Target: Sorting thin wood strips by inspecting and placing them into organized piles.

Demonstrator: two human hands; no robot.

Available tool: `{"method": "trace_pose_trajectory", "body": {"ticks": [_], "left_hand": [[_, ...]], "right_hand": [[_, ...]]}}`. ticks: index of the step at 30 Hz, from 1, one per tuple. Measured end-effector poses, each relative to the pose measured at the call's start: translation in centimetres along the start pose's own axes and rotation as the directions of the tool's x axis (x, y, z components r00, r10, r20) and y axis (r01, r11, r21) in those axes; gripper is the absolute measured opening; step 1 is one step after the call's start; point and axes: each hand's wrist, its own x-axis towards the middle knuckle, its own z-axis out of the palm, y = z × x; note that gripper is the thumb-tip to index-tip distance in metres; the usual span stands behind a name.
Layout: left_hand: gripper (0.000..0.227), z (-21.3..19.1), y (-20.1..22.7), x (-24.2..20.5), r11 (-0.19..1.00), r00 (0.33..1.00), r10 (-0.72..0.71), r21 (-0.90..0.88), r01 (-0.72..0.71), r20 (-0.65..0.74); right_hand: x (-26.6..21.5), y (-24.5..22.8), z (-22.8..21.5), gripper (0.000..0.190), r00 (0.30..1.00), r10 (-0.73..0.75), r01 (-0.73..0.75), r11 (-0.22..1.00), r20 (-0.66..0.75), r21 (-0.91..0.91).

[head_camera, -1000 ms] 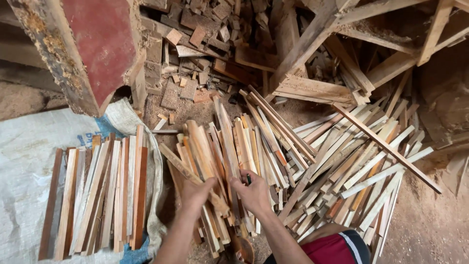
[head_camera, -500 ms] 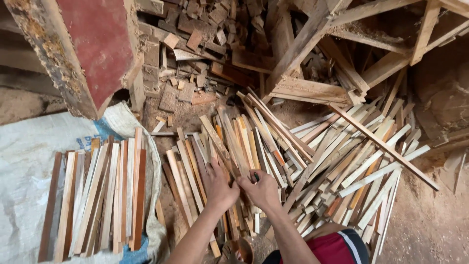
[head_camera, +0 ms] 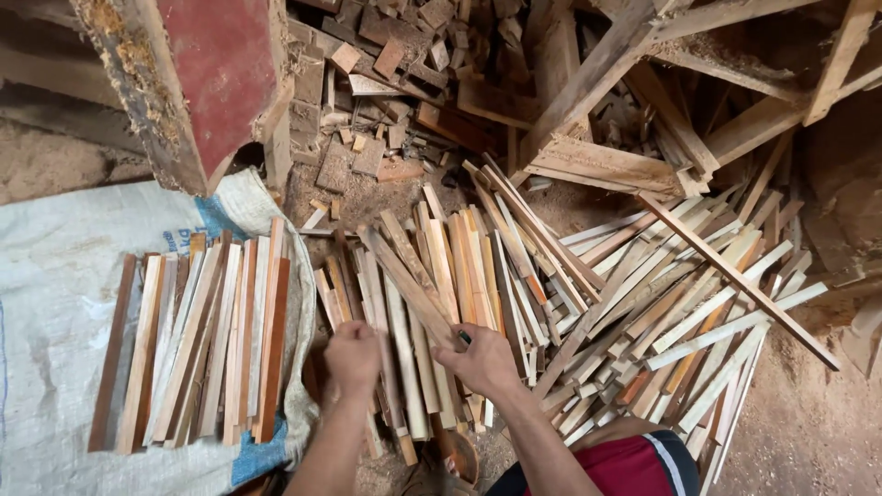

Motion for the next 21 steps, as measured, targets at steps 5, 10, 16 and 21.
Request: {"method": "trace_pose_trajectory", "body": {"ticks": [5,10,16,21], "left_hand": [[0.034,-3.6,-6.8,3.2,0.724,0.993,-0.114,0.687,0.064,0.027],[0.040,-5.9,-6.4,2.4,0.370,0.972,-0.185,0.927,-0.068,0.145],[0.010,-6.9,-3.2,2.2,0.868,0.815,-0.393,0.465,0.176,0.426],[0.031,-10.6,6.1,-2.1,0.834,0.676,-0.351,-0.111,0.540,0.648]], "right_hand": [[1.2,0.9,0.7,0.066,0.998,-0.021,0.024,0.997,0.054,-0.071],[1.7,1.5,1.2,0.067,0.994,-0.039,0.050,0.992,0.102,-0.114],[1.8,2.0,1.6,0.064,0.995,-0.069,0.075,0.993,0.073,-0.089],[0.9,0.7,1.1,0.057,0.995,-0.070,0.075,0.996,0.072,-0.057]]}}
